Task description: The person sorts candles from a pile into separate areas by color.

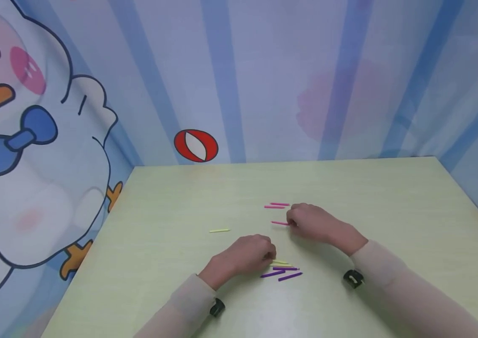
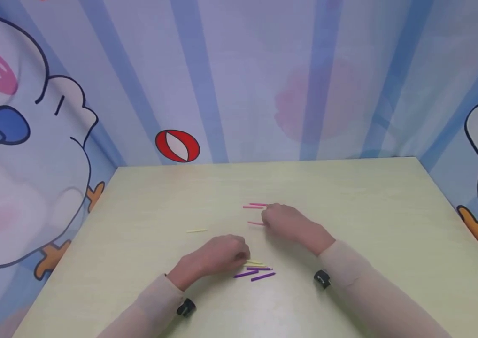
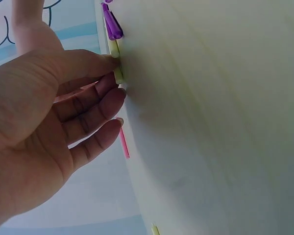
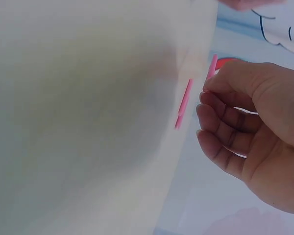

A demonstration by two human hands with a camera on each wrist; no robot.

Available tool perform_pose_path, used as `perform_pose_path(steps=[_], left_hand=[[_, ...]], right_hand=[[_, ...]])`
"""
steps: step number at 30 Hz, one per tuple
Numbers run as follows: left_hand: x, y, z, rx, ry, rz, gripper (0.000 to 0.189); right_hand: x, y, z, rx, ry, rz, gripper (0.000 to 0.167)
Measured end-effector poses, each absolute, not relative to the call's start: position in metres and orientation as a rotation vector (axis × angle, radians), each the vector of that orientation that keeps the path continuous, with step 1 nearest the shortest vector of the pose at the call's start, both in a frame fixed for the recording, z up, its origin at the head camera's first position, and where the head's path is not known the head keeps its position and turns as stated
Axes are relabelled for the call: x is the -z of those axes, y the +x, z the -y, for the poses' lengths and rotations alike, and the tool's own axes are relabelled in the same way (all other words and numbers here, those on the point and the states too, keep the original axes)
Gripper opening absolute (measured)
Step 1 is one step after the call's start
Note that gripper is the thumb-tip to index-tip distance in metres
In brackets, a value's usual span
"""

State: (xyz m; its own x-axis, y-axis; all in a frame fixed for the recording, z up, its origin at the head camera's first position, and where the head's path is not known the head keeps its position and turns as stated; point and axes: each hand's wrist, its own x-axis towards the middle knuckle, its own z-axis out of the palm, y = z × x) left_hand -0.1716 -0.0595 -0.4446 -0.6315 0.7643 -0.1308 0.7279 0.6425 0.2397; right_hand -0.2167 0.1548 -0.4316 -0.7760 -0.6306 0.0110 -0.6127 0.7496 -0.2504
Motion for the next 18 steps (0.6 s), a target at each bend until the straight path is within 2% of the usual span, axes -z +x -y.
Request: perform_pose_path(steps=[18], left_hand=[[0.447, -0.174, 0.059, -0.254, 1.169, -2.624, 0.008]], right_hand=[[0.432, -0.268, -0.168, 0.426, -0.962, -2.901, 0.023]])
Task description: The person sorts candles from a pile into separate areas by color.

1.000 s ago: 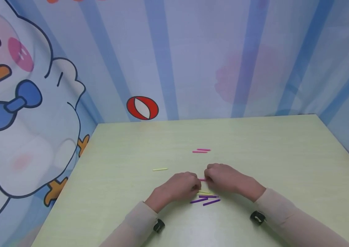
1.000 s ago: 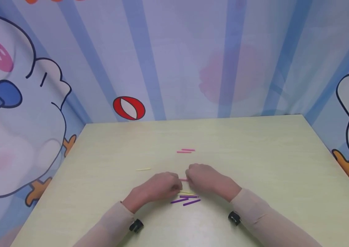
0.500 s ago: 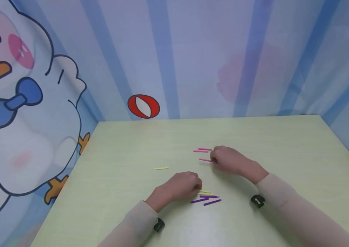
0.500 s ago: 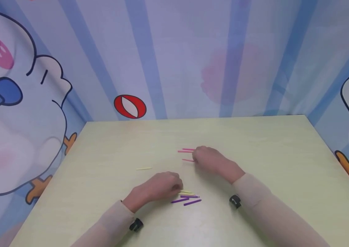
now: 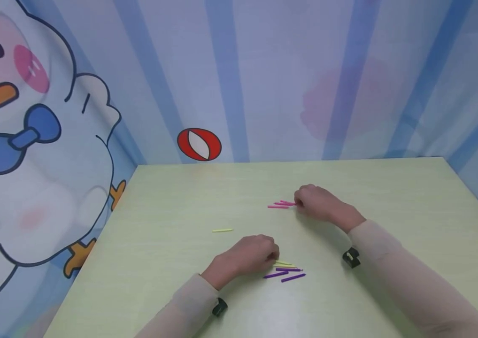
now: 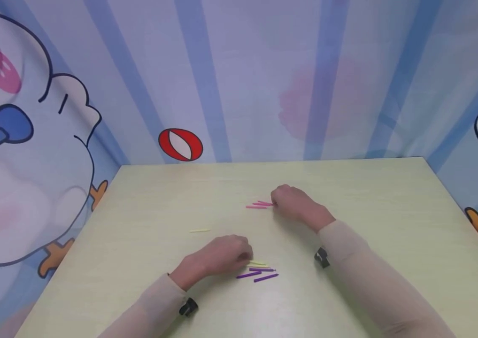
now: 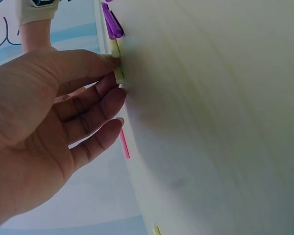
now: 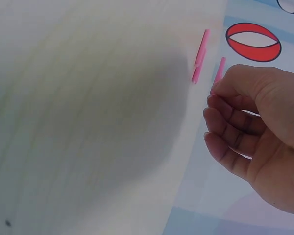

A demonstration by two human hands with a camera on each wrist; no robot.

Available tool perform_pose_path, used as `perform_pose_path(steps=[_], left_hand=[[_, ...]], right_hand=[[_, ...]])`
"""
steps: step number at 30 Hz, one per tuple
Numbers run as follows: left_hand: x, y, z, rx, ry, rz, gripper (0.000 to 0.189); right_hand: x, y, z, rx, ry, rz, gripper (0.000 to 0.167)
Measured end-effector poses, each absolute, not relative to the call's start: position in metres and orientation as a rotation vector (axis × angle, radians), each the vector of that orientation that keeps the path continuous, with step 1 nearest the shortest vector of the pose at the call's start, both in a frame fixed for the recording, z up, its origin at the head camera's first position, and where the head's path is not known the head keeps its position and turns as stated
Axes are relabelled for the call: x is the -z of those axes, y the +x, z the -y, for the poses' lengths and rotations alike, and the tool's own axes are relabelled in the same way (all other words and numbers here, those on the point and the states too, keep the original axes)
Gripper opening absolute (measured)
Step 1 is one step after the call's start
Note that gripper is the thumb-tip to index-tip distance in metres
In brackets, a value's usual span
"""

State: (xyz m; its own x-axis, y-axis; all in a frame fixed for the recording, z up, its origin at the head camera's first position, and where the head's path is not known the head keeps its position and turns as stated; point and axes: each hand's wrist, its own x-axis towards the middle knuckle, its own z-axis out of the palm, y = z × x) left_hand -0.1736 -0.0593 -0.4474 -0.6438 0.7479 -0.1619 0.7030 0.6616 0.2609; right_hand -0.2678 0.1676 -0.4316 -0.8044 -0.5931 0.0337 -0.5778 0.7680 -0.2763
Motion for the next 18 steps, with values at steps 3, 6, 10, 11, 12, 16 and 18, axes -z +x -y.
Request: perform_pose_path(steps=[3, 6, 10, 11, 12, 16, 18], left_hand=[[0.447, -0.174, 0.060, -0.254, 1.180, -2.626, 0.008], [0.446, -0.174, 0.060, -0.262, 1.180, -2.626, 0.008], [0.445, -0.172, 0.060, -0.251, 1.174, -2.630, 0.008], [0.445, -0.172, 0.059, -0.246, 1.174, -2.631, 0.008], [0.445, -0.172, 0.059, -0.243, 1.175, -2.632, 0.008], [0.446, -0.171, 0.060, -0.236, 1.181, -2.637, 0.008], [0.445, -0.171, 0.060, -0.240, 1.188, -2.638, 0.008]], right_hand=[[0.434, -0.274, -0.169, 0.429, -0.950, -2.905, 0.025], [0.435, -0.279, -0.170, 0.426, -0.948, -2.903, 0.026], [0.437, -0.284, -0.169, 0.422, -0.946, -2.884, 0.028], [0.437, -0.285, -0.168, 0.421, -0.949, -2.880, 0.029], [0.438, -0.286, -0.168, 0.419, -0.949, -2.877, 0.030], [0.440, -0.291, -0.165, 0.419, -0.948, -2.865, 0.033], [0.442, -0.293, -0.164, 0.413, -0.948, -2.857, 0.032]])
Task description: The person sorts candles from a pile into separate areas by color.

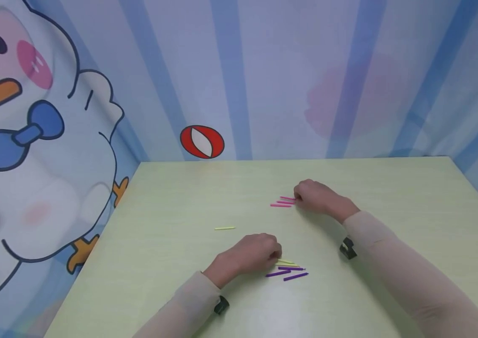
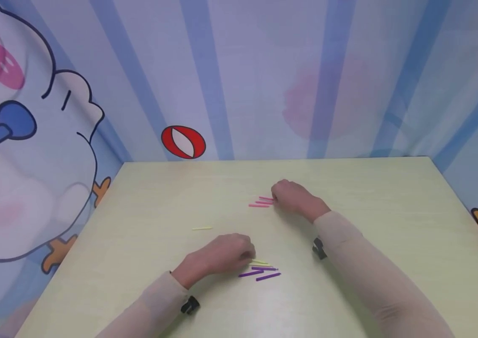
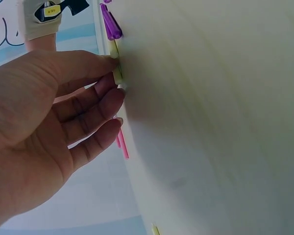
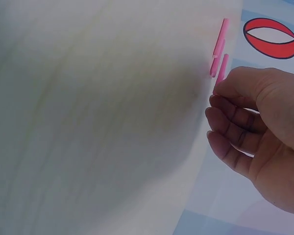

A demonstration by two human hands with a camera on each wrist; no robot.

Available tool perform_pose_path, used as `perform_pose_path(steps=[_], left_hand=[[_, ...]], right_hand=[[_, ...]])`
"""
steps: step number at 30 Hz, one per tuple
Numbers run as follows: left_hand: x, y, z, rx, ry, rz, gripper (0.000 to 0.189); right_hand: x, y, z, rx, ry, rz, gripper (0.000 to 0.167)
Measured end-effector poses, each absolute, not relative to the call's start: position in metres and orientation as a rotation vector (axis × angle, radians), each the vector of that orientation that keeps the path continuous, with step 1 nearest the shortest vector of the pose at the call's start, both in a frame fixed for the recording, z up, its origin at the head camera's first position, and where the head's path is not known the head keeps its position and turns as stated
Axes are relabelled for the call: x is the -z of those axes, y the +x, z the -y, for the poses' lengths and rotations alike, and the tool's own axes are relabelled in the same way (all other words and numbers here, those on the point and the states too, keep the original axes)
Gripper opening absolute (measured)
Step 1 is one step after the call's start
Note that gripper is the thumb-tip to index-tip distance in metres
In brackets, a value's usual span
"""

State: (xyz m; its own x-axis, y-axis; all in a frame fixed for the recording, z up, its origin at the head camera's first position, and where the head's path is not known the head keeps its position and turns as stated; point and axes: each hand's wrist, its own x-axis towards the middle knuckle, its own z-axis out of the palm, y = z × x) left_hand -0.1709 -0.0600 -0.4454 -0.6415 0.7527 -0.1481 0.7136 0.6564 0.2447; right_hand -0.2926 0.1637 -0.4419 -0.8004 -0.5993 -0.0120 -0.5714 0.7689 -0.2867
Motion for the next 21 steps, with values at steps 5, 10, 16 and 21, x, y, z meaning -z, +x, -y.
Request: perform_pose_path(steps=[5, 10, 16, 21], left_hand=[[0.4438, -0.1700, 0.0592, -0.240, 1.194, -2.638, 0.008], [0.4441, -0.1698, 0.0588, -0.237, 1.172, -2.633, 0.008], [0.4456, -0.1702, 0.0593, -0.235, 1.170, -2.639, 0.008], [0.4455, -0.1704, 0.0604, -0.237, 1.175, -2.648, 0.008]], right_hand=[[0.4433, -0.2943, -0.1626, 0.390, -0.945, -2.846, 0.026], [0.4440, -0.2943, -0.1611, 0.363, -0.939, -2.840, 0.019], [0.4458, -0.2939, -0.1615, 0.358, -0.927, -2.853, 0.018], [0.4465, -0.2910, -0.1639, 0.370, -0.941, -2.890, 0.010]])
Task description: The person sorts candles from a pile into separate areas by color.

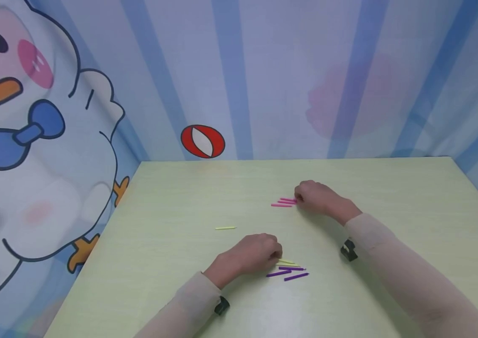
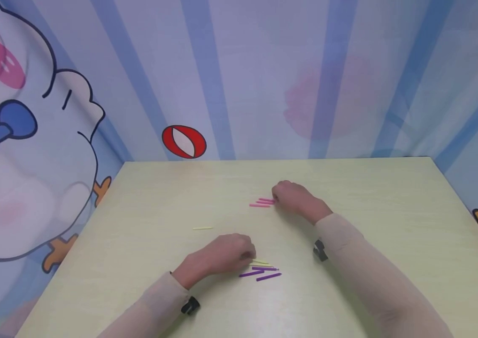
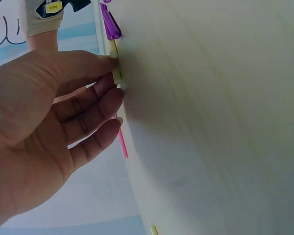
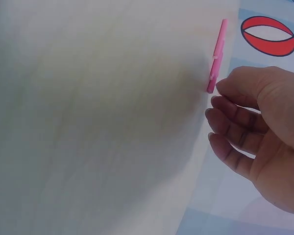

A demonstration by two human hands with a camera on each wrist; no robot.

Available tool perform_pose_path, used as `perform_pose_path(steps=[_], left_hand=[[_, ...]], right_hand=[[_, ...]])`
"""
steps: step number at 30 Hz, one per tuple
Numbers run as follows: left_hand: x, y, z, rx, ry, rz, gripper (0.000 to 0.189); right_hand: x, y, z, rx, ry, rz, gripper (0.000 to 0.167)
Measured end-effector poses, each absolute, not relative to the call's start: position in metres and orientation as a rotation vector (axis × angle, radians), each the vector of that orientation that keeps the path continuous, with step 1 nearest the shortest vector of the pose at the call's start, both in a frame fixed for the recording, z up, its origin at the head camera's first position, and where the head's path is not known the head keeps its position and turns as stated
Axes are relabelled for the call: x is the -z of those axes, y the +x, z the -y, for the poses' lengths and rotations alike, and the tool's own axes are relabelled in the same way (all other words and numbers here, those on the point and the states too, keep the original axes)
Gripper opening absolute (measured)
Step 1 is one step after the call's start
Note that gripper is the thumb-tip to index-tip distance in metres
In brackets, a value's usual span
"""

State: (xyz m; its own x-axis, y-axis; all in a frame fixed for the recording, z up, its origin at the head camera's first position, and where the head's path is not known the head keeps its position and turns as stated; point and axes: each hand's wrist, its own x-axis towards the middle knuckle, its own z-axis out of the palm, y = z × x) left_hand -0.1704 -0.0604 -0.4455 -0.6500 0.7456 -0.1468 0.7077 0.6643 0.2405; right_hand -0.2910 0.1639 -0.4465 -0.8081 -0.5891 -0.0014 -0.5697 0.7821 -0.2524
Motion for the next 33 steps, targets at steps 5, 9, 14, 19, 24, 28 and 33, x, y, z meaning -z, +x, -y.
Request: perform_pose_path(steps=[5, 9, 14, 19, 24, 28, 33], left_hand=[[0.445, -0.170, 0.060, -0.242, 1.169, -2.643, 0.008], [0.447, -0.170, 0.060, -0.244, 1.155, -2.638, 0.008], [0.445, -0.171, 0.062, -0.258, 1.146, -2.639, 0.007], [0.444, -0.173, 0.064, -0.264, 1.145, -2.648, 0.007], [0.446, -0.174, 0.064, -0.272, 1.164, -2.644, 0.008], [0.447, -0.175, 0.063, -0.271, 1.187, -2.647, 0.008], [0.448, -0.176, 0.061, -0.272, 1.189, -2.646, 0.008]], right_hand=[[0.444, -0.280, -0.168, 0.400, -0.940, -2.902, 0.010], [0.441, -0.266, -0.169, 0.437, -0.927, -2.897, 0.015], [0.435, -0.242, -0.167, 0.451, -0.972, -2.891, 0.014], [0.430, -0.224, -0.164, 0.449, -1.031, -2.888, 0.011], [0.429, -0.213, -0.163, 0.435, -1.035, -2.889, 0.012], [0.430, -0.206, -0.164, 0.432, -1.063, -2.888, 0.012], [0.430, -0.196, -0.165, 0.445, -1.107, -2.874, 0.011]])
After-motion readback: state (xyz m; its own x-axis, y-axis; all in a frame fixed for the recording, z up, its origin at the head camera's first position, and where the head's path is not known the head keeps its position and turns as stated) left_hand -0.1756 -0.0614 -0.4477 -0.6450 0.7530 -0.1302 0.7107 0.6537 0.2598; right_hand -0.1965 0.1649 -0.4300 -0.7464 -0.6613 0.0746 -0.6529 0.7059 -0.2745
